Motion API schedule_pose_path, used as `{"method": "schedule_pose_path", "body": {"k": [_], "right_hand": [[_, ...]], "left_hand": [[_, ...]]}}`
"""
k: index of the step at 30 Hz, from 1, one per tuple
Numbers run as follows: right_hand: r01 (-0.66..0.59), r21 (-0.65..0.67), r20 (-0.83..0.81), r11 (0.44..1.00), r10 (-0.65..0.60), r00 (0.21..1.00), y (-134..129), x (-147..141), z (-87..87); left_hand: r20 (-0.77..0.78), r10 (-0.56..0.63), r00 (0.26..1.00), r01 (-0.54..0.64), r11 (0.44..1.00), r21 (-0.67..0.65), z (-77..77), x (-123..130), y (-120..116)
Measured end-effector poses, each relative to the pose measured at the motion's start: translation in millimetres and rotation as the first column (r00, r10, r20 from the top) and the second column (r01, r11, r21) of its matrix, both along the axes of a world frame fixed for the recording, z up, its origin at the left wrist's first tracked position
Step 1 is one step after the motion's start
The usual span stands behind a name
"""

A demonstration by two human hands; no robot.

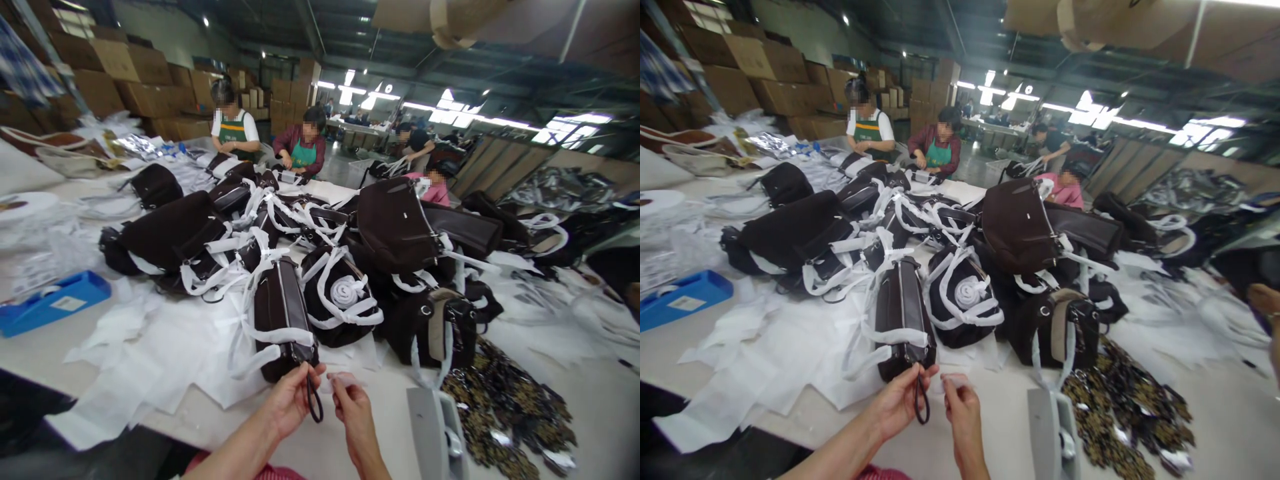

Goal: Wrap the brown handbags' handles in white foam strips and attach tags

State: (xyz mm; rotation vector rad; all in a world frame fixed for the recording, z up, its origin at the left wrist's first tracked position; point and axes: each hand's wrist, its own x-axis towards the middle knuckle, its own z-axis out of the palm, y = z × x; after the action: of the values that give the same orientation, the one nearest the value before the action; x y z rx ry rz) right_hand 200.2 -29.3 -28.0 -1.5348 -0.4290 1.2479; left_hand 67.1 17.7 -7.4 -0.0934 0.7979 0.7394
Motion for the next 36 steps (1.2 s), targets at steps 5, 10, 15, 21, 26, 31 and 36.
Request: {"method": "schedule_pose_path", "body": {"k": [5,10,15,21,26,31,36], "right_hand": [[0.019,0.069,-0.118,0.997,-0.011,0.993,1,0,7.4],[0.108,0.101,-0.034,0.989,-0.105,0.994,6,-7,1.2],[0.082,0.124,0.111,0.989,-0.096,0.989,12,-11,-2.0],[-0.003,0.137,0.199,0.991,-0.024,0.98,15,-3,0.8],[0.003,0.155,0.122,0.988,-0.022,0.992,17,5,15.3],[0.079,0.109,-0.228,0.991,-0.053,0.972,20,5,30.1],[0.075,0.085,-0.17,0.994,-0.059,0.984,11,23,36.4]], "left_hand": [[0.01,-0.015,1.0,0.015,1.0,-0.021,-3.3,-2,-1],[0.025,-0.042,0.999,0.043,0.999,-0.017,-12.8,-3,-1],[0.041,-0.07,0.997,0.07,0.998,-0.001,-16.1,-4,0],[-0.013,-0.001,1.0,0.001,1.0,0.009,-7.9,-4,-1],[-0.102,-0.019,0.995,0.019,1.0,0.001,1.2,-2,0],[-0.161,-0.042,0.986,0.038,0.999,-0.031,3.2,-4,1],[-0.127,-0.058,0.99,0.058,0.998,-0.002,-6.6,-7,0]]}}
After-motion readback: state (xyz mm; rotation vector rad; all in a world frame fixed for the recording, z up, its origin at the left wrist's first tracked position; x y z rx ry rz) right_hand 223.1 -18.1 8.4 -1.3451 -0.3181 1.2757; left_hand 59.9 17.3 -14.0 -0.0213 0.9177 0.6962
